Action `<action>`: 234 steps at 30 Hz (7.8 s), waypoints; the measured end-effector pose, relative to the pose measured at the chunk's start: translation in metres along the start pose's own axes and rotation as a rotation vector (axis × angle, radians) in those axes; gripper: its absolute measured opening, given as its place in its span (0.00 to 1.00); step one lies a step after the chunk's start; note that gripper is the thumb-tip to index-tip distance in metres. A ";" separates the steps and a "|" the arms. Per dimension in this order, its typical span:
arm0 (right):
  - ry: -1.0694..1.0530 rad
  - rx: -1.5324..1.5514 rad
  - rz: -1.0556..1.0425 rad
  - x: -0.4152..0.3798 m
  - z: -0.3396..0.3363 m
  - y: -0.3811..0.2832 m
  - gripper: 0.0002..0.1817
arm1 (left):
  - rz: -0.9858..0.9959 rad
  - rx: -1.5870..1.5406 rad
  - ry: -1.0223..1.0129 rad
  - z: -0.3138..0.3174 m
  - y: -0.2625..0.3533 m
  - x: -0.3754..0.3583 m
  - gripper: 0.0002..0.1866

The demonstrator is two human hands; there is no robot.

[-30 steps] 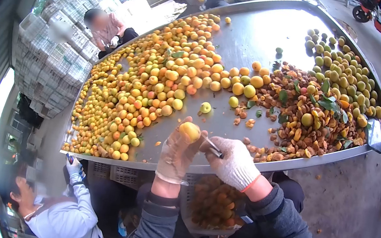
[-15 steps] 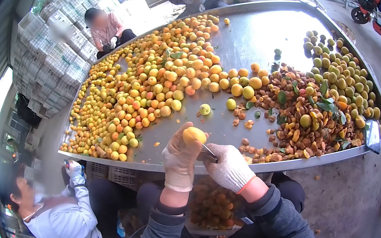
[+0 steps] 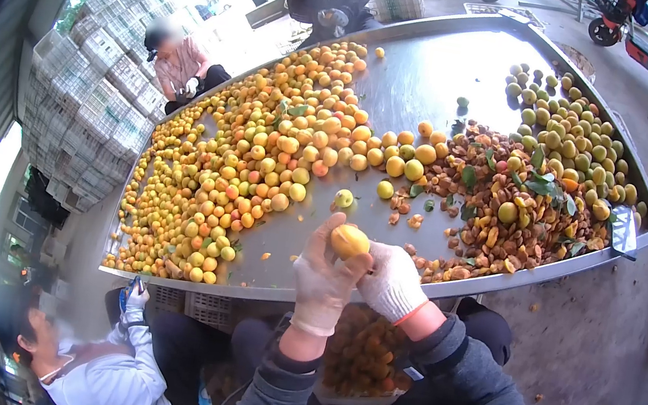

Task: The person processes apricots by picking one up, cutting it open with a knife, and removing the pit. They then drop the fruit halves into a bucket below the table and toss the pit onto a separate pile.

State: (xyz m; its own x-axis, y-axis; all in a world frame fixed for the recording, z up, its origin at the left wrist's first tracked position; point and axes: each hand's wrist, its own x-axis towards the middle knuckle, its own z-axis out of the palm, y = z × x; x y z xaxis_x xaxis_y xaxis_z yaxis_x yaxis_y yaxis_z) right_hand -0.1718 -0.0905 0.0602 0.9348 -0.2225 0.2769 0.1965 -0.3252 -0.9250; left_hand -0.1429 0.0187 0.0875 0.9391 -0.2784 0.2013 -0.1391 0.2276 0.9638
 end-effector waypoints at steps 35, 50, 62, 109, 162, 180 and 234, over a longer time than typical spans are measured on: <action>-0.404 0.463 0.398 0.004 -0.023 -0.010 0.09 | -0.133 0.534 -0.272 -0.003 0.030 0.026 0.29; -0.192 -0.380 0.001 -0.005 -0.023 -0.003 0.12 | -0.103 -0.395 -0.005 -0.032 0.011 0.022 0.27; -0.083 0.438 0.226 0.000 -0.048 -0.006 0.23 | 0.546 0.904 -0.330 0.021 0.013 0.005 0.20; 0.459 0.799 0.010 -0.009 -0.030 -0.017 0.10 | -0.339 0.229 0.166 0.021 -0.040 -0.046 0.23; -0.107 -0.275 -0.271 -0.001 -0.004 0.028 0.11 | -0.171 0.493 -0.153 -0.063 -0.057 -0.013 0.12; 0.357 1.396 0.575 0.016 -0.081 0.008 0.14 | -0.285 0.603 -0.131 0.000 -0.135 0.173 0.22; 0.021 0.041 0.063 0.014 -0.004 0.013 0.09 | -0.059 -0.044 -0.160 -0.012 -0.008 0.020 0.28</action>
State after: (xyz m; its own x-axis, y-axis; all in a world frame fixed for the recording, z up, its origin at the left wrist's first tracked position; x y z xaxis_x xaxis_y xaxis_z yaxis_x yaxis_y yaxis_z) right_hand -0.1573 -0.1016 0.0526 0.9395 -0.2604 0.2224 0.1495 -0.2724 -0.9505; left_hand -0.1187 0.0225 0.0815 0.8828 -0.4366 0.1731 -0.0678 0.2463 0.9668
